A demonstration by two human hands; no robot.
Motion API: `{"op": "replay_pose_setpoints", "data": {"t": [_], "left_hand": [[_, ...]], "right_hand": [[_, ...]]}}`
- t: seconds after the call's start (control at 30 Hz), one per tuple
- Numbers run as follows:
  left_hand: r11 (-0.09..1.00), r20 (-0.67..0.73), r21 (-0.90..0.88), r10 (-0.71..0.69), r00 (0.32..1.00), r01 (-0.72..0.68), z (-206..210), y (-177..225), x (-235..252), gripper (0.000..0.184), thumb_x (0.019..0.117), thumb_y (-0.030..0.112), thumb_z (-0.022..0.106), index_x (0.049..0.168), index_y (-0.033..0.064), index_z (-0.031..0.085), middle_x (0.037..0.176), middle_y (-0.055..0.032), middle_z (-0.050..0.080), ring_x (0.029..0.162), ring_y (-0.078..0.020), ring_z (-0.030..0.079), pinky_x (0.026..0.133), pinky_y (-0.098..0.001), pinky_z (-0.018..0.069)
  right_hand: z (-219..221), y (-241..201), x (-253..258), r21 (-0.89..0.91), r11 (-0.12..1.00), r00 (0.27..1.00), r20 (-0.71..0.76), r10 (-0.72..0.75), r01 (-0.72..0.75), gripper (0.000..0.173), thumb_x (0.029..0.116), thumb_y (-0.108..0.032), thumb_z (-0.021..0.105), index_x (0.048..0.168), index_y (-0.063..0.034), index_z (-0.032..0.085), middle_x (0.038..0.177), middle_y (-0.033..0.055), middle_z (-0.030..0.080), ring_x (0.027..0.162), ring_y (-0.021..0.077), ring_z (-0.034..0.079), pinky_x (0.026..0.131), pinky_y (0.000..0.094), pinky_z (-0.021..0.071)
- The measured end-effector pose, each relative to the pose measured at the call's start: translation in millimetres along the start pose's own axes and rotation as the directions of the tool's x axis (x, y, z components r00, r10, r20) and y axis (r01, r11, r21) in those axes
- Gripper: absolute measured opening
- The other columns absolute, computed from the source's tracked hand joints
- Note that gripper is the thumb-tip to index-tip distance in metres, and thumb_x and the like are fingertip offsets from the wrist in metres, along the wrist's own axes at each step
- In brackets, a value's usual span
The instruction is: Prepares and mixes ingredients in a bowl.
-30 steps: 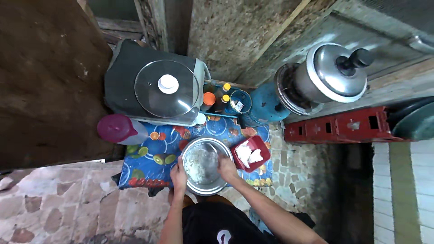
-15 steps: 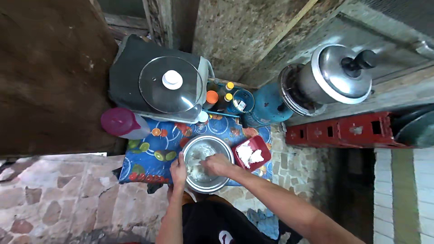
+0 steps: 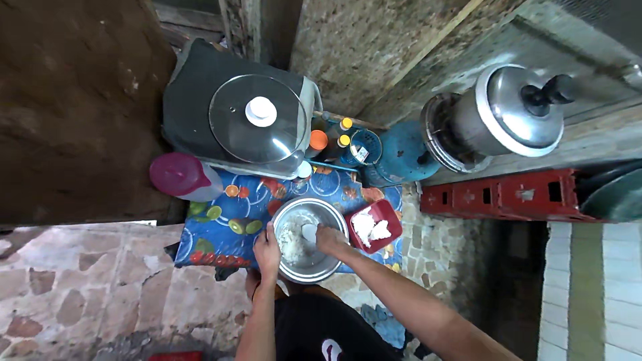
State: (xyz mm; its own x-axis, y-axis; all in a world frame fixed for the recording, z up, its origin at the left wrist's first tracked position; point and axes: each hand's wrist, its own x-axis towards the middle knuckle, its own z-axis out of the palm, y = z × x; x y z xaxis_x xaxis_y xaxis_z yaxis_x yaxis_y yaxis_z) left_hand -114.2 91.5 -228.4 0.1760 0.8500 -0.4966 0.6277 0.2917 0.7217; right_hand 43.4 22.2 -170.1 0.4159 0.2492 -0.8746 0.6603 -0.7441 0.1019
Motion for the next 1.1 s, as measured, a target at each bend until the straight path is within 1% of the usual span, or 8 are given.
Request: {"op": "replay_pose_setpoints", "data": {"t": [0.17, 0.33, 0.53, 0.67, 0.8, 0.93, 1.0, 1.1], "left_hand": [[0.999, -0.031, -0.034, -0.002, 1.000, 0.001, 2.2, -0.8, 0.5, 0.061, 0.1080, 0.050, 0.042, 0.087, -0.0001, 0.070, 0.076, -0.0147, 0.064, 0.077, -0.0282, 0.065, 0.075, -0.0517, 0.0515], [0.998, -0.041, -0.055, 0.008, 0.999, -0.010, 3.5, -0.4, 0.5, 0.060, 0.1082, 0.048, 0.044, 0.085, -0.0014, 0.068, 0.074, -0.0147, 0.063, 0.074, -0.0277, 0.064, 0.073, -0.0504, 0.0509], [0.998, -0.044, -0.069, 0.004, 0.999, -0.007, 3.7, -3.0, 2.1, 0.059, 0.1076, 0.048, 0.045, 0.084, -0.0011, 0.069, 0.072, -0.0134, 0.063, 0.072, -0.0258, 0.064, 0.072, -0.0492, 0.0516], [0.998, -0.035, -0.051, 0.020, 0.999, -0.022, 3.8, -2.5, 1.4, 0.059, 0.1078, 0.048, 0.045, 0.081, -0.0006, 0.067, 0.070, -0.0122, 0.061, 0.071, -0.0253, 0.063, 0.071, -0.0485, 0.0503], [0.998, -0.013, -0.057, 0.008, 1.000, -0.009, 2.6, -2.3, 2.5, 0.060, 0.1076, 0.050, 0.044, 0.085, 0.0004, 0.070, 0.074, -0.0131, 0.064, 0.075, -0.0260, 0.065, 0.074, -0.0495, 0.0509], [0.999, -0.013, -0.049, 0.012, 1.000, -0.013, 2.3, -1.7, 2.3, 0.060, 0.1074, 0.050, 0.044, 0.085, 0.0014, 0.070, 0.074, -0.0121, 0.064, 0.074, -0.0252, 0.065, 0.074, -0.0492, 0.0506], [0.999, -0.017, -0.050, 0.021, 1.000, -0.022, 2.4, -0.3, 3.1, 0.059, 0.1075, 0.050, 0.044, 0.085, 0.0013, 0.069, 0.073, -0.0120, 0.063, 0.074, -0.0251, 0.064, 0.073, -0.0488, 0.0504], [0.998, -0.041, -0.059, 0.033, 0.999, -0.035, 5.2, -1.9, 3.2, 0.058, 0.1079, 0.047, 0.045, 0.080, 0.0011, 0.067, 0.068, -0.0094, 0.059, 0.068, -0.0220, 0.061, 0.068, -0.0448, 0.0495]], "right_hand": [[10.8, -15.0, -3.1, -0.040, 0.999, 1.000, 0.024, 0.016, -0.015, 0.051, 0.0987, -0.017, 0.057, 0.145, -0.0006, 0.044, 0.133, 0.0262, 0.062, 0.119, 0.0444, 0.064, 0.092, 0.0625, 0.0542], [23.2, -19.2, 7.4, 0.046, 0.999, 0.998, 0.065, 0.003, -0.006, 0.049, 0.1030, -0.025, 0.052, 0.144, -0.0008, 0.044, 0.133, 0.0244, 0.062, 0.121, 0.0415, 0.064, 0.095, 0.0607, 0.0540], [41.9, -52.4, 3.2, 0.055, 0.996, 0.994, 0.074, -0.078, 0.074, 0.059, 0.0942, -0.022, 0.064, 0.147, -0.0049, 0.045, 0.131, 0.0234, 0.064, 0.117, 0.0425, 0.065, 0.091, 0.0629, 0.0543], [28.3, -64.3, -21.4, -0.018, 0.989, 0.988, 0.064, -0.142, 0.144, 0.052, 0.0977, -0.020, 0.060, 0.146, -0.0075, 0.045, 0.125, 0.0233, 0.066, 0.113, 0.0443, 0.067, 0.087, 0.0636, 0.0550], [8.6, -39.0, -27.5, -0.034, 0.998, 0.998, 0.008, -0.057, 0.057, 0.054, 0.0990, -0.015, 0.058, 0.149, -0.0017, 0.043, 0.130, 0.0280, 0.063, 0.116, 0.0487, 0.064, 0.091, 0.0657, 0.0534], [-1.5, -7.8, -0.3, 0.045, 0.996, 0.993, -0.091, 0.077, -0.073, 0.046, 0.1089, -0.026, 0.037, 0.148, -0.0030, 0.042, 0.127, 0.0246, 0.066, 0.116, 0.0432, 0.067, 0.092, 0.0595, 0.0549], [3.3, -13.4, 9.2, 0.090, 0.992, 0.991, -0.095, 0.092, -0.083, 0.047, 0.1098, -0.031, 0.036, 0.148, -0.0049, 0.042, 0.127, 0.0233, 0.066, 0.115, 0.0419, 0.067, 0.092, 0.0593, 0.0554], [11.0, -38.4, 7.6, 0.082, 0.996, 0.997, -0.064, 0.047, -0.042, 0.045, 0.1081, -0.027, 0.042, 0.147, -0.0042, 0.043, 0.128, 0.0240, 0.065, 0.116, 0.0425, 0.067, 0.091, 0.0599, 0.0557]]}}
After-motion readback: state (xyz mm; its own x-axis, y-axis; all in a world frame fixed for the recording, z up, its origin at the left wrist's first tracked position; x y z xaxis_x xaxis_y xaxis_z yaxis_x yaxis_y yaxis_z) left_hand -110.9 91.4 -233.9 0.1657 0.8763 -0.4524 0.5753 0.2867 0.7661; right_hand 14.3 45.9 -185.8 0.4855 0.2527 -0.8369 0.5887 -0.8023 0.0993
